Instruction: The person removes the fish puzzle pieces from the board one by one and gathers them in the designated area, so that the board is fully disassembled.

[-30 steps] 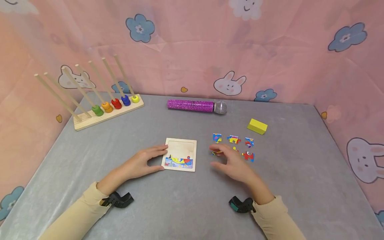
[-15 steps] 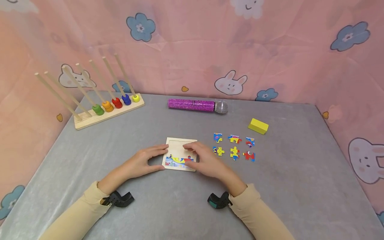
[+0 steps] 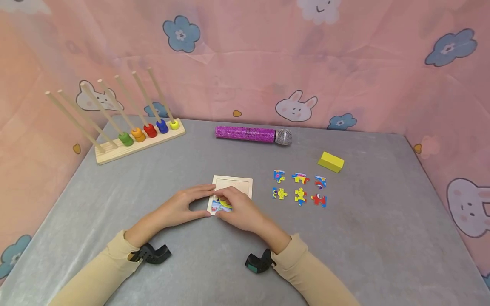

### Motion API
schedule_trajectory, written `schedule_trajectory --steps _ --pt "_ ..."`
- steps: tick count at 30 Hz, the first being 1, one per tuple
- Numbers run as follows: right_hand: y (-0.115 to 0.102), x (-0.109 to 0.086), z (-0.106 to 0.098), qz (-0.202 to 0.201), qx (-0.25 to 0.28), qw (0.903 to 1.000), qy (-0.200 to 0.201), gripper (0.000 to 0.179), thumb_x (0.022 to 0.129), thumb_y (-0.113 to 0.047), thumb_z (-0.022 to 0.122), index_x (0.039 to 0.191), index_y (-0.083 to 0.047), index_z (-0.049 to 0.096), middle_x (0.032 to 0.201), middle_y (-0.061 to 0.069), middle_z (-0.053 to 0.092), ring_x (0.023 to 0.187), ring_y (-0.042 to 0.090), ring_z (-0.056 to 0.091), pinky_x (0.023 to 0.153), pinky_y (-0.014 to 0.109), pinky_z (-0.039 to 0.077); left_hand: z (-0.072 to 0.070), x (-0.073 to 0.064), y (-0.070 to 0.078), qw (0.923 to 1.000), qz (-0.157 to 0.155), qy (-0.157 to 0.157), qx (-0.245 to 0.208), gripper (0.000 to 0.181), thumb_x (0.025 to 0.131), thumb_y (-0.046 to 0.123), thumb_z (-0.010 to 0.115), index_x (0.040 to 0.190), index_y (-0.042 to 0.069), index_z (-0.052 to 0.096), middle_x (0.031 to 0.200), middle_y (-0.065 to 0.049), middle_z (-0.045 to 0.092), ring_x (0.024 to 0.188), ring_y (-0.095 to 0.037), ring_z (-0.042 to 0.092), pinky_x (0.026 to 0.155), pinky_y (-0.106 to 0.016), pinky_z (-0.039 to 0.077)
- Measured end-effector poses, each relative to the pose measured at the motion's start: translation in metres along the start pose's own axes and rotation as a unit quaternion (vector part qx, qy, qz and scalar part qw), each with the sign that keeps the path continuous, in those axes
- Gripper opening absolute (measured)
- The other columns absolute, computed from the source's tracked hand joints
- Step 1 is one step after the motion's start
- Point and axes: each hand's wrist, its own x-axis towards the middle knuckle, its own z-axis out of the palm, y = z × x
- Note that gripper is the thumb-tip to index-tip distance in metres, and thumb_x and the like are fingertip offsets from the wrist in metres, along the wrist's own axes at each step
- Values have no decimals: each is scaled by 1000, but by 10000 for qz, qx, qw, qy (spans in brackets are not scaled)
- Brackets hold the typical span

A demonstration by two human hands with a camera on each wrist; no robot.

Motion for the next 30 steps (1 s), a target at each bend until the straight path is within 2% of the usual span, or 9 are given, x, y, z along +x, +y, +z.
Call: schedule_trajectory --steps 7,12,20,30 --pt "4 0 12 85 -97 9988 468 41 81 -8 72 120 -2 60 112 8 59 96 17 57 86 32 49 0 1 1 10000 -22 -37 -34 57 83 27 74 132 3 56 142 -8 49 133 -25 44 107 -42 39" --pt "2 -1 16 177 -296 9975 624 42 78 -7 72 118 -2 61 112 9 55 98 19 54 87 35 48 0 0 1 10000 -71 -31 -15 58 83 27 74 132 3 55 143 -8 49 133 -25 44 107 -42 39" --pt "1 -1 18 453 -374 9958 697 39 77 -6 73 114 -2 63 110 8 52 97 19 52 86 34 47 0 1 1 9999 -90 -77 -15 58 83 28 73 132 3 55 143 -7 48 134 -24 43 107 -42 39" --pt "-2 1 15 746 62 9955 586 41 74 -2 76 112 -3 61 106 7 52 90 15 52 84 30 48 1 0 -1 10000 -21 -12 -19 57 83 26 73 132 3 55 142 -8 50 133 -25 44 107 -43 39"
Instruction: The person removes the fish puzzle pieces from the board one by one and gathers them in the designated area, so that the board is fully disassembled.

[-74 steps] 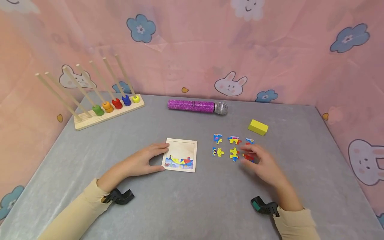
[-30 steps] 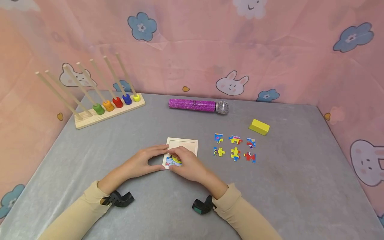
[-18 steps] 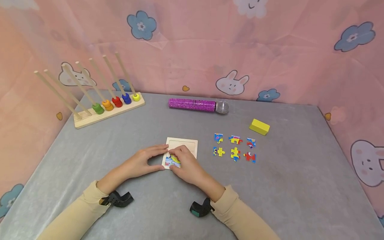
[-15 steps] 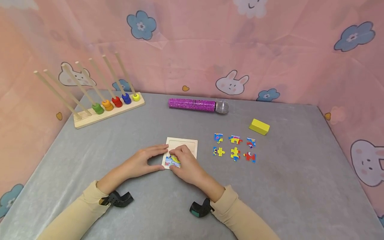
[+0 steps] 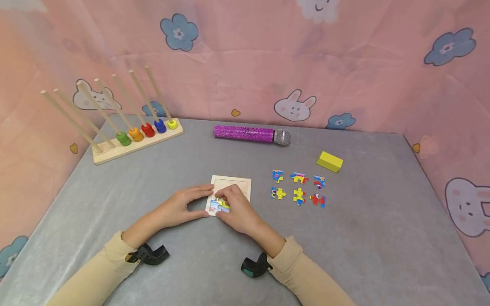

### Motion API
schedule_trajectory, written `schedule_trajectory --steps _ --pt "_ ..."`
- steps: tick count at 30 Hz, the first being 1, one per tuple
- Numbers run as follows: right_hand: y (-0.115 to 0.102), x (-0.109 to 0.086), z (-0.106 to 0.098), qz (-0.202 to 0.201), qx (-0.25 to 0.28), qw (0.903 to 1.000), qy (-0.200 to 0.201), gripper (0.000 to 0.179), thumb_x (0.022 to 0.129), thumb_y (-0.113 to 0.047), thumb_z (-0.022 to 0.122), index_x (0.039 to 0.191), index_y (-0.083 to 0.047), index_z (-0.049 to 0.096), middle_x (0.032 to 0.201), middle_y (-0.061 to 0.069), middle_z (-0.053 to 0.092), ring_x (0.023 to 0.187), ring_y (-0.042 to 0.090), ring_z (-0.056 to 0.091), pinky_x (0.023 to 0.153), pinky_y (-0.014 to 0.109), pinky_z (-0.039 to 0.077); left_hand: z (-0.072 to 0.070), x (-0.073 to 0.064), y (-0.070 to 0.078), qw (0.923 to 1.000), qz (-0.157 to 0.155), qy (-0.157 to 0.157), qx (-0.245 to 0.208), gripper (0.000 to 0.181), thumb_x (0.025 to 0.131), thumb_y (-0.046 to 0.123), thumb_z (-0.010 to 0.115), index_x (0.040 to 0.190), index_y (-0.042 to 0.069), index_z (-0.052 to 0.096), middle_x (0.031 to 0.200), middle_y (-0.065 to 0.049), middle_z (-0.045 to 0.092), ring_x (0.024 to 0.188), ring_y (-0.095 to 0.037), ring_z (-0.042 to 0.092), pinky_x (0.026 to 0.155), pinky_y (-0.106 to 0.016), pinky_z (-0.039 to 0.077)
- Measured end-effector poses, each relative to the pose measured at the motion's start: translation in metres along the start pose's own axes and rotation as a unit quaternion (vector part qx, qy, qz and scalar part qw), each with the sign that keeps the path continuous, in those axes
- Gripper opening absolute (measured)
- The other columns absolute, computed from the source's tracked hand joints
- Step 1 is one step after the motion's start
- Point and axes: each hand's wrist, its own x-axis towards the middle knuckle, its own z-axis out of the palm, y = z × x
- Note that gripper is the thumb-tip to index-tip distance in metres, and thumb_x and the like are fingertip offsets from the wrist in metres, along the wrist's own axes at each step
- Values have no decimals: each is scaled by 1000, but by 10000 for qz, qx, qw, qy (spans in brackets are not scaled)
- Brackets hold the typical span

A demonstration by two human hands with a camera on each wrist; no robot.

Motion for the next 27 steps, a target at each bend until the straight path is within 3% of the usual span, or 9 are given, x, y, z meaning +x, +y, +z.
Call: schedule_trajectory --steps 12,27 --pt "3 -2 0 -215 62 9997 37 41 77 -3 75 114 -4 58 104 6 61 94 17 57 86 33 50 -1 0 1 10000 -53 -3 -18 57 83 26 74 132 3 56 141 -9 50 133 -25 45 107 -43 39" --pt "5 -3 0 -313 -272 9991 67 41 78 -4 75 116 -4 60 104 5 63 93 16 58 84 31 51 -1 0 2 10000 -14 38 -80 58 82 25 75 132 2 55 141 -10 50 132 -26 45 107 -43 39"
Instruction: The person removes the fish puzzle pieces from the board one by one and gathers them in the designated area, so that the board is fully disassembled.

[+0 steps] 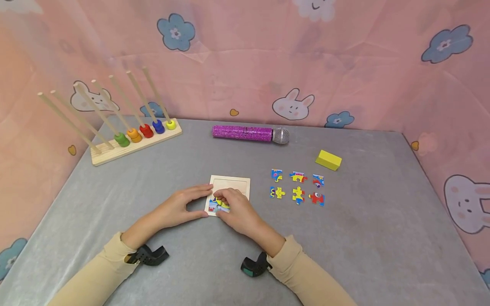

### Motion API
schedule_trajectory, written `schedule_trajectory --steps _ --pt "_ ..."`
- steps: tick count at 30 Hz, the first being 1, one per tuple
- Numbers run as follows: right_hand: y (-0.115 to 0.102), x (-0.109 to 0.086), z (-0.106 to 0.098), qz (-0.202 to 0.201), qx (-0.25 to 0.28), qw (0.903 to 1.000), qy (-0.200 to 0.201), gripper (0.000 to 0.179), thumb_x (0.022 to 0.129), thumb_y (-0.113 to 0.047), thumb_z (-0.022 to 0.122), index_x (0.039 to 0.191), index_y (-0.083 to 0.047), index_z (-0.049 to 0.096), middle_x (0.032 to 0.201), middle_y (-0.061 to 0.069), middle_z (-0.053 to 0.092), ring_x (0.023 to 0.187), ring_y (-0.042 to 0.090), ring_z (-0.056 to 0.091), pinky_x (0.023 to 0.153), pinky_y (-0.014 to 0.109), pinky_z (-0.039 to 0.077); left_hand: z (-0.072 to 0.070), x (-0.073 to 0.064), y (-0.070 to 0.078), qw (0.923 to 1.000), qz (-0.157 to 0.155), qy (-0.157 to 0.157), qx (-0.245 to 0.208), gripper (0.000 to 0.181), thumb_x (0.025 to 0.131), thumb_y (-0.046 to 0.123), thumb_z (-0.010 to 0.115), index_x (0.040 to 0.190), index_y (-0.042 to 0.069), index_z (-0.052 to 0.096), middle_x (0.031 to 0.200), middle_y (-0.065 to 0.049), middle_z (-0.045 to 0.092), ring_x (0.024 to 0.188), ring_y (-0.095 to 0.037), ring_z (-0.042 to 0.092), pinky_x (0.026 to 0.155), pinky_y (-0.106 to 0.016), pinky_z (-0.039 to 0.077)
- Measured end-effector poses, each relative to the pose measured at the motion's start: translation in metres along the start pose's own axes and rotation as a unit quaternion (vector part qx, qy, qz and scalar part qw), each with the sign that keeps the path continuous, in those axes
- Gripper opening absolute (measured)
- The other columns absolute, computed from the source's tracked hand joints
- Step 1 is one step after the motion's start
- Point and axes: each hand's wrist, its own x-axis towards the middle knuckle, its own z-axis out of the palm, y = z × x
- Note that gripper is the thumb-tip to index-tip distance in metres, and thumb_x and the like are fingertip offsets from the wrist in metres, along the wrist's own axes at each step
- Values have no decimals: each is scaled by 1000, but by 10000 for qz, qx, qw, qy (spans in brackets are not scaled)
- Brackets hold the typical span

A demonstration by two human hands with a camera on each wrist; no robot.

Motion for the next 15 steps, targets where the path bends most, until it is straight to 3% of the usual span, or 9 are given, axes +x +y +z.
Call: schedule_trajectory --steps 8,15 --pt "0 1 -1 -246 -166 9995 95 38 78 -5 75 114 -3 62 103 5 64 91 16 57 82 30 51 0 0 1 10000 -58 -7 11 58 82 26 74 132 3 55 142 -9 50 133 -25 44 107 -43 38" --pt "3 1 -9 -240 -11 9996 176 38 78 -8 75 114 -4 63 104 6 64 91 15 59 81 29 53 0 0 -1 10000 7 16 83 58 82 27 75 131 3 56 141 -8 51 132 -25 45 108 -42 38"
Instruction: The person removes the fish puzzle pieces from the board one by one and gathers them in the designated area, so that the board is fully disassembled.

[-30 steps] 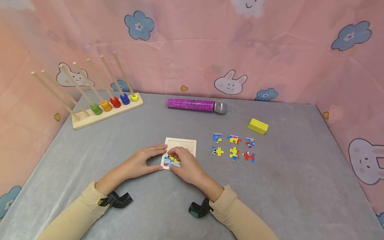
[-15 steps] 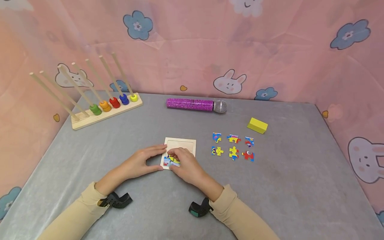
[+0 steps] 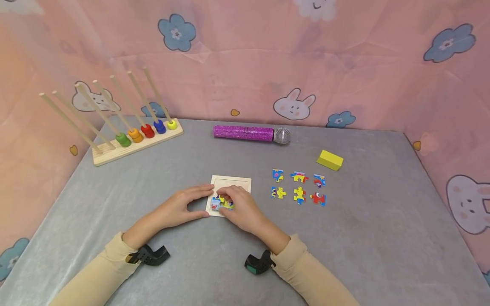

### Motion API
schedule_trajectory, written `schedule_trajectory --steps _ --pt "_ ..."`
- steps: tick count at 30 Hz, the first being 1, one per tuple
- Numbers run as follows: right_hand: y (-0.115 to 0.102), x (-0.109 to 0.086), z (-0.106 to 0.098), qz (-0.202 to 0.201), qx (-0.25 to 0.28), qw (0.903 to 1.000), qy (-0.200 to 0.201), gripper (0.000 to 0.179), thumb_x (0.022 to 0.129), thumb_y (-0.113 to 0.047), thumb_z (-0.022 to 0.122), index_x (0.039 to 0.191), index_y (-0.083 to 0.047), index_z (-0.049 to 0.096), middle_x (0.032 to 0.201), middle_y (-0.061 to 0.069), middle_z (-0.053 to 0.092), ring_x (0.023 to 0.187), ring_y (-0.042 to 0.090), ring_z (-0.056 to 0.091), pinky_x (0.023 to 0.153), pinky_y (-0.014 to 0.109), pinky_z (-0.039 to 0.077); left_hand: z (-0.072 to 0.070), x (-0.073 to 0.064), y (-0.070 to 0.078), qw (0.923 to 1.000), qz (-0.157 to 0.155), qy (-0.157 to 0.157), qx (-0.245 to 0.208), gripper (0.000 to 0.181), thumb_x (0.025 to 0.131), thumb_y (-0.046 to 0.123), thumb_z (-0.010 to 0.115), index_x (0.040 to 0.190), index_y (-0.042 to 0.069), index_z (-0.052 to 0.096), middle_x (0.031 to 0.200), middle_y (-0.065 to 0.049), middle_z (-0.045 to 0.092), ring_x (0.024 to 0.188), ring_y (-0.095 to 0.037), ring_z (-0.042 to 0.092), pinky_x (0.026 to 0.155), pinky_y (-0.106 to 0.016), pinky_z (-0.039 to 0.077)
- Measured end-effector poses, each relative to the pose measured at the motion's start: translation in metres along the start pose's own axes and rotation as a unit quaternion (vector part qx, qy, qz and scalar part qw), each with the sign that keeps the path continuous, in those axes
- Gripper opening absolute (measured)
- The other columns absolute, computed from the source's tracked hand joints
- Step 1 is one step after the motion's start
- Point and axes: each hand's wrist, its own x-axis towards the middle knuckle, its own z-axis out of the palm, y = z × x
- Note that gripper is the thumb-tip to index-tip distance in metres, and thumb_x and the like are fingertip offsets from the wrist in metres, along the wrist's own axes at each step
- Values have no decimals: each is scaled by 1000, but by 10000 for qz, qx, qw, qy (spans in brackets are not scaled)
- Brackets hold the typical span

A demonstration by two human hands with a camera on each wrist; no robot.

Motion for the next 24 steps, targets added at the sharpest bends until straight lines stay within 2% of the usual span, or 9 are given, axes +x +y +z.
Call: schedule_trajectory --steps 6,14,18,24 --pt "7 -7 -21 150 112 9995 -239 39 81 -8 73 118 -2 60 109 7 62 92 17 56 83 32 51 2 0 -1 10000 -40 -45 7 57 83 28 74 131 3 56 143 -6 49 133 -23 44 108 -41 38" --pt "32 -32 -52 382 -279 9986 -241 40 83 -10 72 121 -6 60 116 6 63 101 19 59 88 40 52 2 -1 -2 9999 -68 -86 0 59 83 28 73 133 3 54 144 -6 47 134 -24 43 108 -42 38" --pt "46 -47 -69 386 -338 9985 -166 40 83 -10 73 121 -7 61 114 5 64 100 19 60 87 37 53 1 -1 -2 9999 -69 -79 -7 59 83 28 74 133 3 54 144 -7 47 134 -24 43 108 -42 38" --pt "61 -67 -87 458 -474 9978 -110 39 81 -10 74 118 -6 63 112 5 65 95 15 59 84 25 52 0 -1 0 10000 -39 -74 25 60 83 29 74 133 3 54 144 -6 47 134 -23 43 108 -42 38"
